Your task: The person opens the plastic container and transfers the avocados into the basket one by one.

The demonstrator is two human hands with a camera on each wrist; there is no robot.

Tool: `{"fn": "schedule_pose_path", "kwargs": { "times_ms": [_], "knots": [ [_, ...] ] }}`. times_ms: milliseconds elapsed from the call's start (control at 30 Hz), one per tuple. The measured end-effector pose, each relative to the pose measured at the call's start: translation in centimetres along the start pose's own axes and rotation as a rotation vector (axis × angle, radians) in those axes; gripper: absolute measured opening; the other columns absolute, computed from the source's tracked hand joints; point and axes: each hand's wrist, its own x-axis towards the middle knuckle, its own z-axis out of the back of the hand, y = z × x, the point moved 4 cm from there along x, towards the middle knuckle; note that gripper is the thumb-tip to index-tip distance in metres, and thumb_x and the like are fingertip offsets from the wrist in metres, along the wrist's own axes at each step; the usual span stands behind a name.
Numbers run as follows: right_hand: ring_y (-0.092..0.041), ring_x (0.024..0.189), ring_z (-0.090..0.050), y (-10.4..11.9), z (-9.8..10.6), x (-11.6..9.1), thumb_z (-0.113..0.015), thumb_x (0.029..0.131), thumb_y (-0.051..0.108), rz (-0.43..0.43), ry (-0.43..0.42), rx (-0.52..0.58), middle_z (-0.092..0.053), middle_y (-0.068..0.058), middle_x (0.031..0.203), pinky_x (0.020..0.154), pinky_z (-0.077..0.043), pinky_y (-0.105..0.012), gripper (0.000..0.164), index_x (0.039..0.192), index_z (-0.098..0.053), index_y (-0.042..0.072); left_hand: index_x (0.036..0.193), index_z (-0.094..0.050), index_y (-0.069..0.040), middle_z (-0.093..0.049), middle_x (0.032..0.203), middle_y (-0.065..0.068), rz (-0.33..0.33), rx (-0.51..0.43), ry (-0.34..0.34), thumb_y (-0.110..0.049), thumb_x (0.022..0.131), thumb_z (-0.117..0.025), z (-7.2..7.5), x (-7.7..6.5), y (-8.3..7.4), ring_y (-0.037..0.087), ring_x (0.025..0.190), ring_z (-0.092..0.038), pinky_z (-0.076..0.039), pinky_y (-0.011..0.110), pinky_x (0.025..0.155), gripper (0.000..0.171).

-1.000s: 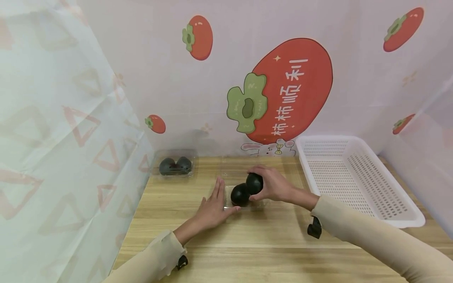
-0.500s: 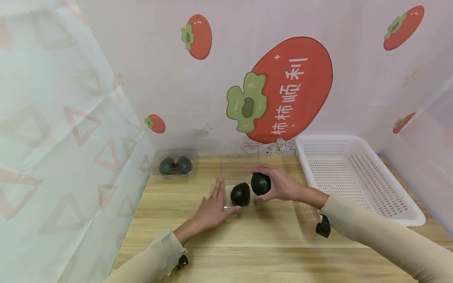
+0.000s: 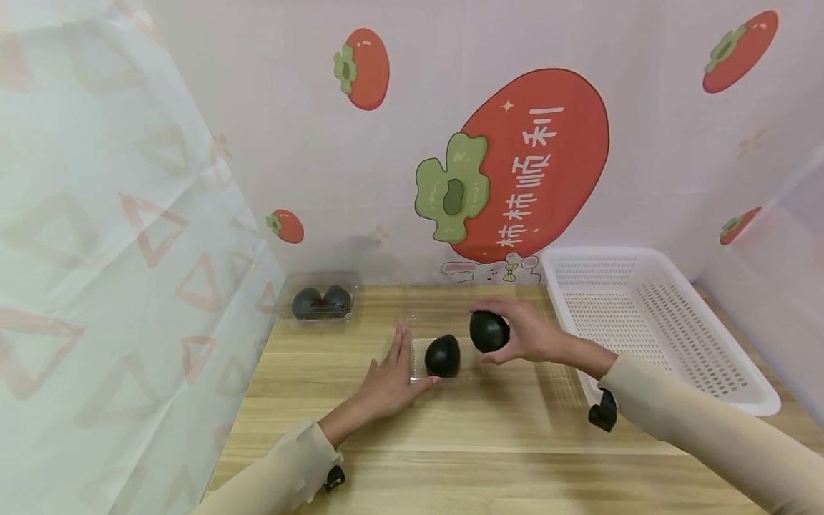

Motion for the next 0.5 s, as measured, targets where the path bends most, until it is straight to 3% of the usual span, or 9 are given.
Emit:
{"fn": "schedule_pose_path", "kwargs": {
  "times_ms": [300, 500],
  "knots": [
    [-0.027, 0.117, -0.067, -1.2, 1.9, 0.0, -0.100, 0.070, 0.033, -0.009, -0.011, -0.032, -0.072, -0.010, 0.132, 0.091, -0.059, -0.047, 0.075, 0.133, -0.069, 0.008, 0.170, -0.001, -0.004, 0.006, 0.178, 0.015, 0.002, -0.003, -0.005, -0.069, 0.098, -0.060, 0.1, -0.1, -0.2, 0.049, 0.148, -0.041, -0.024, 0.081, 0.115, 0.114],
    [-0.022, 0.107, -0.067, -2.1, 3.1, -0.1, -0.100, 0.072, 0.034, -0.042, -0.011, 0.002, -0.073, -0.006, 0.127, 0.085, -0.060, -0.041, 0.075, 0.135, -0.068, 0.009, 0.170, 0.000, -0.004, 0.006, 0.178, 0.016, -0.001, -0.011, -0.008, -0.068, 0.099, -0.060, 0.1, -0.2, -0.3, 0.049, 0.149, -0.040, -0.024, 0.081, 0.114, 0.113]
  ]
}}
